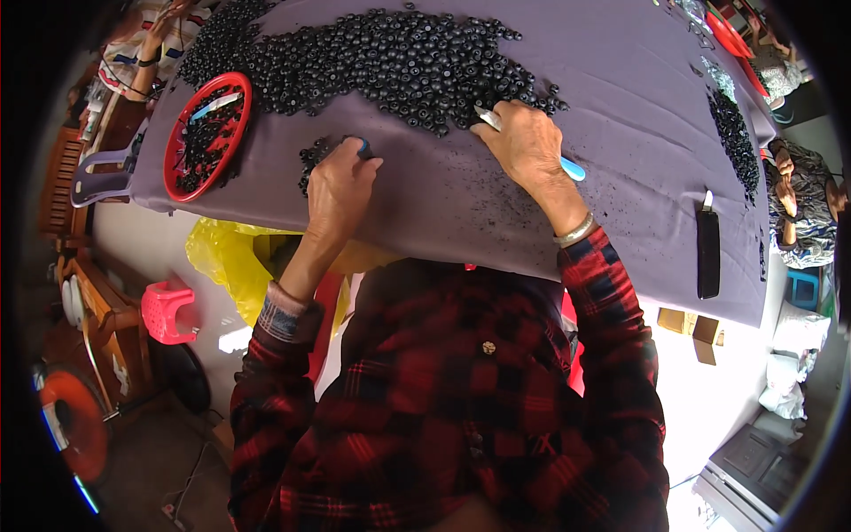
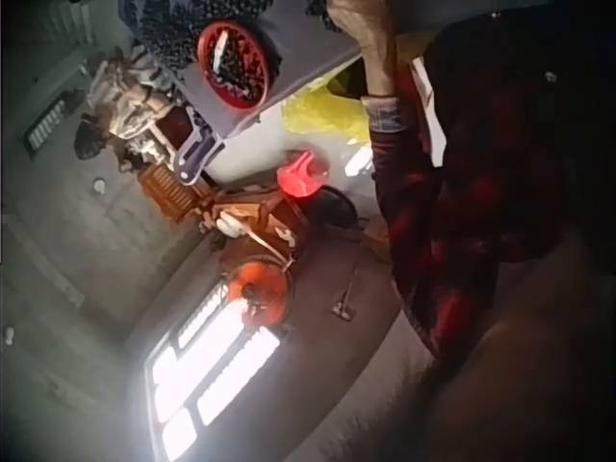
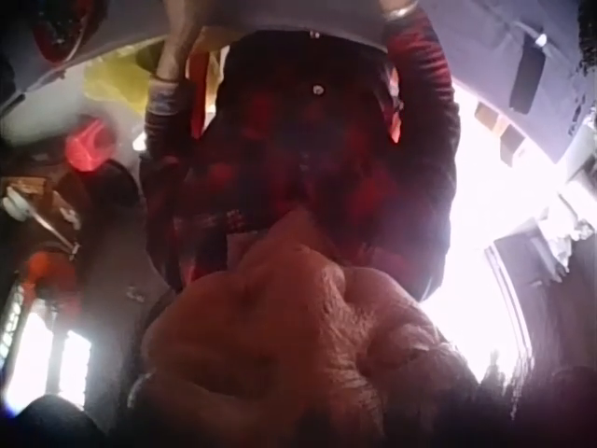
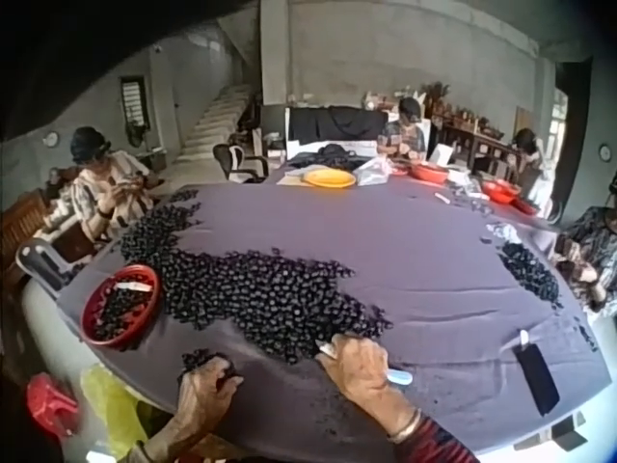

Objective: The person trims small black objects with a utility knife.

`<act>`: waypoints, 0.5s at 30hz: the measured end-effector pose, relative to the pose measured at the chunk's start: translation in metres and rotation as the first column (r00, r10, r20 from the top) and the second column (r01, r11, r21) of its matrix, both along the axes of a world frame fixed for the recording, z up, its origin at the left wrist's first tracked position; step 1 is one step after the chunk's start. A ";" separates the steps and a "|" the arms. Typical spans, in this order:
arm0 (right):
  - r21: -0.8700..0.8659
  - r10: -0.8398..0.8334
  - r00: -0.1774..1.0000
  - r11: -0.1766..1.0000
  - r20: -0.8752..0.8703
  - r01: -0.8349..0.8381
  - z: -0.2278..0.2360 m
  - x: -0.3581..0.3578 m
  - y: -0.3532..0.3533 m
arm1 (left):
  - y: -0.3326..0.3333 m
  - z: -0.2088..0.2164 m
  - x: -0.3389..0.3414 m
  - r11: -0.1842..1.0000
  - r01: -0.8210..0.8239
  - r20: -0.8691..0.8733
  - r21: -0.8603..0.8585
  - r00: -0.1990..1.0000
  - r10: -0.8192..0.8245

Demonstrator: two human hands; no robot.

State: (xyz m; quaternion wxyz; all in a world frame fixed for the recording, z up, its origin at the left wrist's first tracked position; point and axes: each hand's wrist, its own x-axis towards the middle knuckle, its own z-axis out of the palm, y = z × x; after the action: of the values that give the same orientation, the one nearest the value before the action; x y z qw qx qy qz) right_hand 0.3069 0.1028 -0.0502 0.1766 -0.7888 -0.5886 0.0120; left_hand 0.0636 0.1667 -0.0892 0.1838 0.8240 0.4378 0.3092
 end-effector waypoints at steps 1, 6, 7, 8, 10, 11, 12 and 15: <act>0.001 0.000 1.000 1.000 0.000 0.000 -0.003 0.002 0.002 | 0.000 0.003 0.001 1.000 0.000 0.000 0.001 1.000 0.000; 0.119 0.046 0.988 0.993 -0.150 -0.028 0.008 -0.001 -0.020 | -0.004 0.007 0.001 0.999 -0.024 0.117 0.034 0.993 0.020; 0.120 0.078 0.935 0.992 -0.345 -0.039 0.020 -0.007 -0.029 | -0.007 0.007 0.002 0.999 -0.032 0.113 0.029 0.993 0.029; 0.116 0.080 0.935 0.992 -0.346 -0.042 0.024 -0.015 -0.039 | -0.014 0.009 0.008 0.966 0.140 0.294 -0.216 0.953 -0.072; 0.368 0.372 0.719 0.914 -0.588 -0.172 0.031 -0.025 -0.055 | -0.032 0.027 0.026 0.620 0.479 0.630 -0.622 0.776 0.033; 0.399 0.425 0.690 0.892 -0.586 -0.211 0.029 -0.025 -0.059 | -0.041 0.031 0.036 0.479 0.630 0.742 -0.611 0.667 0.069; 0.402 0.426 0.691 0.891 -0.584 -0.209 0.026 -0.027 -0.063 | -0.048 0.033 0.044 0.329 0.764 0.828 -0.555 0.545 0.131; 0.525 0.517 0.427 0.844 -0.741 -0.111 0.019 -0.032 -0.071 | -0.055 0.037 0.058 0.088 0.907 0.895 -0.412 0.385 0.225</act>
State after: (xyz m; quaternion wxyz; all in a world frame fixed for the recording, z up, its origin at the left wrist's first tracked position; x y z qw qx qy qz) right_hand 0.2746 0.0318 -0.0308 0.5968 -0.4922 -0.5481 0.3182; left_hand 0.1214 0.1112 -0.0521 0.9008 0.3453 0.1053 0.2413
